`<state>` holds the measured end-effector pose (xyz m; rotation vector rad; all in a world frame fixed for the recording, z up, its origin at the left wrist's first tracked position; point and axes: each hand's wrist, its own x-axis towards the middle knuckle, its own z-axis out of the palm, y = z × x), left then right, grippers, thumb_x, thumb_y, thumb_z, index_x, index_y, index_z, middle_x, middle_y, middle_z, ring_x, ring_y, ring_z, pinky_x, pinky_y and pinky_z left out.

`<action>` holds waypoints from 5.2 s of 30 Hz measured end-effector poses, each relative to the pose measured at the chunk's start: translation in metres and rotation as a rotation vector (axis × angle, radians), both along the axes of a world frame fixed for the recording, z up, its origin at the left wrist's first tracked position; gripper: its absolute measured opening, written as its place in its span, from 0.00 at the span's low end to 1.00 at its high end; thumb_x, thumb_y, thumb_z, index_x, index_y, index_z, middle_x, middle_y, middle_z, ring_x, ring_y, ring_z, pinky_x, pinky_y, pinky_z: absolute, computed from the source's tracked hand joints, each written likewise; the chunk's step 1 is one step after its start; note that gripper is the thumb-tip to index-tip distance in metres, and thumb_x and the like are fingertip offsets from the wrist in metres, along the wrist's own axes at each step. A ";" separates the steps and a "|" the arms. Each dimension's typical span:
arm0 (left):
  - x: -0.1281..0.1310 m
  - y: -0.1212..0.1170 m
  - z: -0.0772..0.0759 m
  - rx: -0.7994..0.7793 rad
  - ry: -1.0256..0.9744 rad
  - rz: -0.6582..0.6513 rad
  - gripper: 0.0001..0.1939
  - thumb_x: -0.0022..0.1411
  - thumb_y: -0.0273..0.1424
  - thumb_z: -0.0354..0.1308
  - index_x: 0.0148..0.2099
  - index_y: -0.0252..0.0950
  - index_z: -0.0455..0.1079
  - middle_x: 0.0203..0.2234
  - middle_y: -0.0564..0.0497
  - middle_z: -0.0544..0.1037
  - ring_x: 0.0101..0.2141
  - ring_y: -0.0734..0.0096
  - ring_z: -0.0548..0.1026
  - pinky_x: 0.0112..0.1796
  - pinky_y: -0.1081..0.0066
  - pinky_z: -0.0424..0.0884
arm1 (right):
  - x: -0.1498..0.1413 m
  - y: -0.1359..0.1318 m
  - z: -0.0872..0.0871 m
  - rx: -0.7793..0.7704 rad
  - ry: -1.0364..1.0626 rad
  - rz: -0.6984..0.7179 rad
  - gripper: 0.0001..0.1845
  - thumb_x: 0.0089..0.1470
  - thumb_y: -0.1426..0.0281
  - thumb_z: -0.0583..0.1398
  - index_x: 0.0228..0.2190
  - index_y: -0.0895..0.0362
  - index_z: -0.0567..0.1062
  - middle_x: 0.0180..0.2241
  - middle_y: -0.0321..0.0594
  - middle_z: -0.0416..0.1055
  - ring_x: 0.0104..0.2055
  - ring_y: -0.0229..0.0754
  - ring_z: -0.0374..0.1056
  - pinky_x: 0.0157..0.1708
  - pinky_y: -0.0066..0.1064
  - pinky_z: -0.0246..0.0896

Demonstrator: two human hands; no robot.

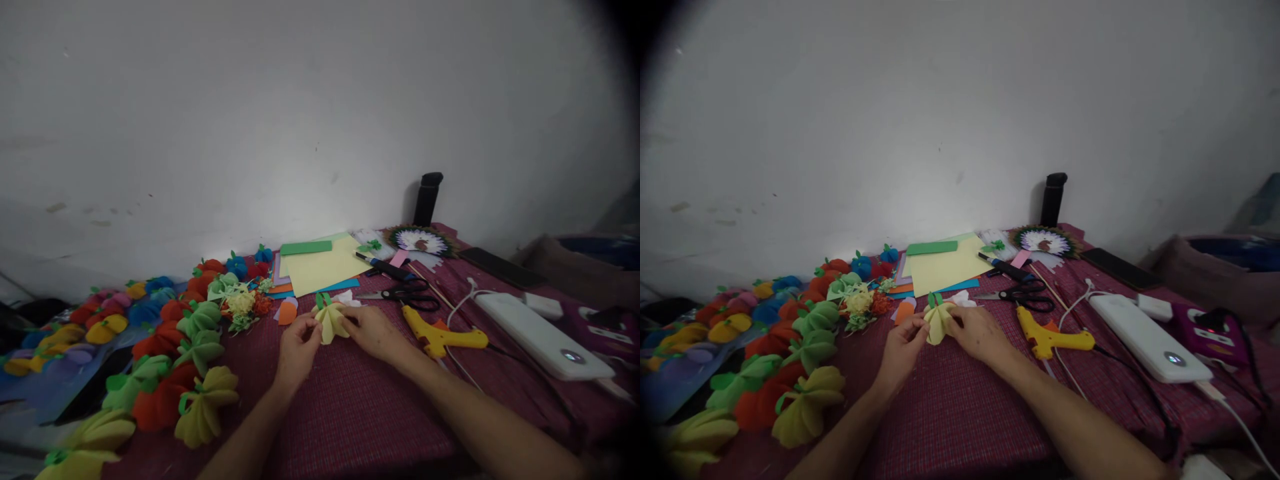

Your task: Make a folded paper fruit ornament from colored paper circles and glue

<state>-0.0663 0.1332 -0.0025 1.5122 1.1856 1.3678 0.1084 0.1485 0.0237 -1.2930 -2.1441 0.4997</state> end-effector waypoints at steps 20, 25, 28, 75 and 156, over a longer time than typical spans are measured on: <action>-0.008 -0.009 0.003 0.669 0.700 0.299 0.15 0.57 0.24 0.55 0.46 0.41 0.71 0.56 0.46 0.61 0.55 0.60 0.60 0.52 0.56 0.60 | -0.005 -0.002 -0.002 0.087 0.254 -0.022 0.11 0.53 0.69 0.54 0.25 0.58 0.75 0.24 0.36 0.73 0.25 0.38 0.65 0.25 0.24 0.52; -0.013 -0.007 0.005 0.553 0.620 0.318 0.12 0.59 0.27 0.53 0.44 0.43 0.72 0.50 0.50 0.69 0.50 0.65 0.65 0.51 0.58 0.61 | -0.004 -0.003 0.002 0.103 0.196 -0.023 0.15 0.55 0.67 0.52 0.22 0.59 0.73 0.20 0.34 0.69 0.23 0.36 0.62 0.22 0.24 0.47; -0.013 -0.003 0.005 0.397 0.489 0.285 0.10 0.59 0.30 0.52 0.39 0.41 0.74 0.48 0.49 0.71 0.49 0.65 0.67 0.50 0.60 0.63 | -0.003 -0.004 0.004 0.100 0.131 -0.021 0.16 0.56 0.68 0.52 0.21 0.59 0.72 0.20 0.34 0.69 0.22 0.35 0.62 0.22 0.25 0.46; 0.003 -0.008 0.005 0.152 0.172 0.031 0.08 0.56 0.29 0.55 0.36 0.37 0.75 0.41 0.46 0.75 0.45 0.65 0.70 0.46 0.64 0.66 | -0.012 -0.014 0.002 0.074 0.096 0.031 0.13 0.56 0.69 0.52 0.24 0.57 0.73 0.22 0.35 0.71 0.24 0.35 0.64 0.24 0.23 0.50; 0.010 -0.022 0.010 0.448 0.488 0.340 0.05 0.55 0.26 0.56 0.31 0.40 0.72 0.48 0.49 0.72 0.51 0.63 0.65 0.50 0.57 0.57 | -0.022 -0.024 -0.002 0.266 0.070 -0.048 0.08 0.50 0.72 0.56 0.23 0.57 0.73 0.22 0.36 0.72 0.25 0.35 0.65 0.26 0.24 0.50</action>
